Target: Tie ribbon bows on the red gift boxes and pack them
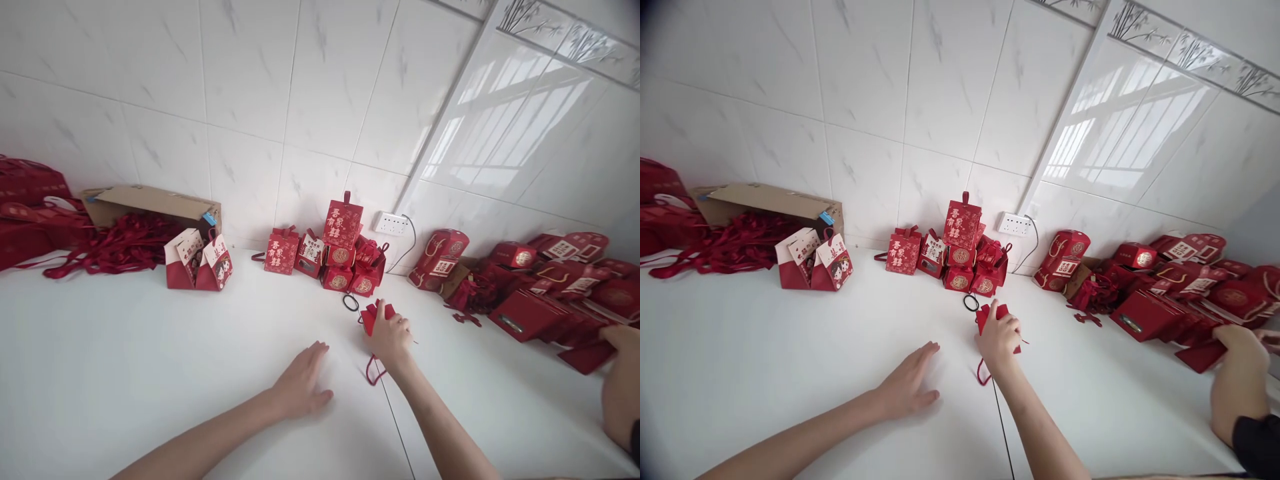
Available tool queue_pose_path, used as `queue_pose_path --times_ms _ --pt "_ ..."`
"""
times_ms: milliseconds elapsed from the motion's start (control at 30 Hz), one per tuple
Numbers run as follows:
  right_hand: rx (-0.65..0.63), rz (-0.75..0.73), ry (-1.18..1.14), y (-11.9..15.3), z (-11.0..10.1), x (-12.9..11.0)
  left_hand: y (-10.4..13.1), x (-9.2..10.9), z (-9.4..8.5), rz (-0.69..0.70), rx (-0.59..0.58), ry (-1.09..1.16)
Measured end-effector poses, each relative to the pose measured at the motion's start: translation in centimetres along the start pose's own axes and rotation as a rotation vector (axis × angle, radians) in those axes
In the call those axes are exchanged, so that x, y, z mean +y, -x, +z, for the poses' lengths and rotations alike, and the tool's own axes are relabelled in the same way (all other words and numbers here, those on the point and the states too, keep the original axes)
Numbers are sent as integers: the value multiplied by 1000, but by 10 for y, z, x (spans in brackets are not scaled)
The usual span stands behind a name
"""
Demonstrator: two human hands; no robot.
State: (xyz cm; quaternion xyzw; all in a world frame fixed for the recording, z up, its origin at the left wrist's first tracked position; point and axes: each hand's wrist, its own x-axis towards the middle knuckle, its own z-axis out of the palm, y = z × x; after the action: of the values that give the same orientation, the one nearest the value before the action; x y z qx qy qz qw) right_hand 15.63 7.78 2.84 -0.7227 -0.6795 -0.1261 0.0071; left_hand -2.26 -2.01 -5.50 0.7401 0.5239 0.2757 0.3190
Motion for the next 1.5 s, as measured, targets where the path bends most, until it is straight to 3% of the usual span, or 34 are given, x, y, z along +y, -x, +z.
queue_pose_path --times_ms 67,200,300,367,500,667,800,933,1133,1233,1400,1500 --pt "-83 12 -7 -3 -15 -5 -2 -2 1 10 38 35" --pt "-88 38 -198 -3 -54 -23 -3 -13 -6 20 275 204" --pt "-110 -63 -318 10 -78 -54 -6 -20 -21 77 457 255" --pt "-156 -143 -380 23 -83 -78 -7 -25 -34 73 589 296" --pt "-243 -286 -561 44 -65 -109 -5 -36 -57 -48 701 389" --pt "-188 -229 -1012 33 -23 -102 -4 -46 -69 -146 770 467" --pt "-224 -290 -1188 20 11 -98 -11 -45 -68 -159 795 515" --pt "-248 -307 -1338 22 37 -109 -26 -46 -68 -156 841 554" --pt "-233 -258 -1441 26 45 -109 -42 -51 -71 -160 901 599" --pt "-212 -259 -1464 27 43 -104 -36 -49 -74 -96 818 628" --pt "-8 -355 -1540 33 39 -102 -25 -39 -76 21 601 749" --pt "66 -438 -1566 36 37 -96 -22 -33 -76 29 550 722"
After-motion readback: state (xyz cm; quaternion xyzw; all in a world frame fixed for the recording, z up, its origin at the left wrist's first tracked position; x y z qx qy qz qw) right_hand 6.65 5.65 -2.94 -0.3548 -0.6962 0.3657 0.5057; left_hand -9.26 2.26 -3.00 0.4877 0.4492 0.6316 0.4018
